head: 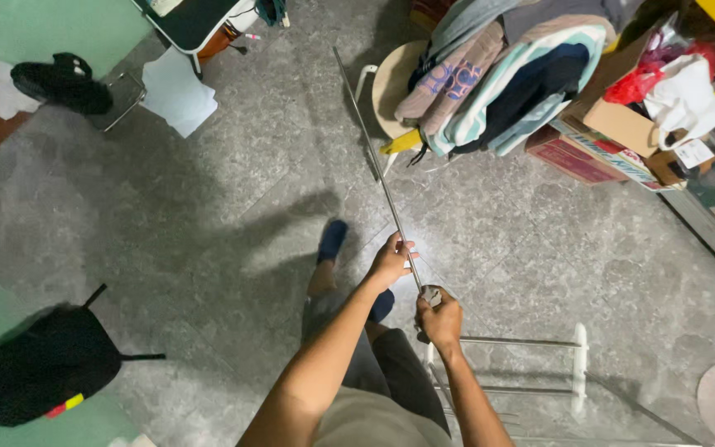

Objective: The person assembles a metal drying rack by inserting rods into white plastic connectors and tightening them with a screwdriver. They then wipe the metal rods and plastic parts with a cloth. The rack remains on the floor at the end of the clip.

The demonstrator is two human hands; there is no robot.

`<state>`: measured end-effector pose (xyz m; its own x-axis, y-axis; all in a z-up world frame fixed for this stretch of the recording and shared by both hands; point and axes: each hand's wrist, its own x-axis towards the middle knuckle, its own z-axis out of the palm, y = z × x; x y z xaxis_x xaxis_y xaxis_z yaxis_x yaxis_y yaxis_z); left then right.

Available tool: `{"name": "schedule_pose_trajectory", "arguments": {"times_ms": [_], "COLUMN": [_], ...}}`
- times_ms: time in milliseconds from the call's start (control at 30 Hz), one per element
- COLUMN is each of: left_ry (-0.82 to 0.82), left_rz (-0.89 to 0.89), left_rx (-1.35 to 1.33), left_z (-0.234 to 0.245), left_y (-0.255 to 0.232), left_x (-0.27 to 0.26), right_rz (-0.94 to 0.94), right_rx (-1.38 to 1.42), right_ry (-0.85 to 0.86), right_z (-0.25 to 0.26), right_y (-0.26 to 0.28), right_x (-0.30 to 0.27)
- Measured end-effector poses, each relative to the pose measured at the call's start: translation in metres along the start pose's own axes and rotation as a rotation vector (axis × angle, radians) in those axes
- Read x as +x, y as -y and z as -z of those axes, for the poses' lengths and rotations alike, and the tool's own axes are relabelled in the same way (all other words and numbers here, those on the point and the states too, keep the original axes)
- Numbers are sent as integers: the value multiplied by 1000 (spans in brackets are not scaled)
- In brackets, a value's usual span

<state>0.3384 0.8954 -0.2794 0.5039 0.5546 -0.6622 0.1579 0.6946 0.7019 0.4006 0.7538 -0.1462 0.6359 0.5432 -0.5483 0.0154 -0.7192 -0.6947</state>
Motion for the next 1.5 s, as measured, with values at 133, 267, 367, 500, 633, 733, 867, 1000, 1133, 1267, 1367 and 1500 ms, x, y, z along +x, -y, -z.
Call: {"name": "schedule_pose_trajectory", "arguments": {"times_ms": [133, 267, 367, 500, 633, 733, 867, 1000, 1133, 1267, 1367, 1500], "left_ry": [-42, -25, -42, -60, -30, -38, -35, -19, -30, -43, -7, -44], "left_rz": [-31, -11, 42, 22, -96, -394, -514, -237, 74, -212, -116, -293], "left_rx": [101, 19, 291, 501, 711, 921, 904, 922, 1059, 1076, 995, 1046], "left_z": [13, 42, 52, 57, 58, 59, 63, 51, 61, 89, 105, 115], "left_y": [-10, -26, -37, -44, -23, 1, 2, -19, -27, -11, -7, -11], "left_x": [97, 207, 273, 339, 395, 411, 424, 422, 415, 412, 403, 376], "right_rz": [-19, -84, -57, -206, -302, -317, -291, -424, -441, -591, -497, -618], "right_rx": [97, 167, 350, 411, 396, 356, 296, 621, 695, 721, 875, 876], "right_ry": [-24, -39, -34, -80, -131, -158, -216, -322, -398, -483, -565, -638], "right_z": [-40, -81, -107, -138, -143, -134, -123, -127, -138, -160, -180, -204], "right_y": [4, -1, -20, -39, -41, -38, -52, -93, -127, -157, -181, -212], "right_x": [102, 200, 265, 331, 369, 370, 350, 299, 212, 130, 70, -13]}}
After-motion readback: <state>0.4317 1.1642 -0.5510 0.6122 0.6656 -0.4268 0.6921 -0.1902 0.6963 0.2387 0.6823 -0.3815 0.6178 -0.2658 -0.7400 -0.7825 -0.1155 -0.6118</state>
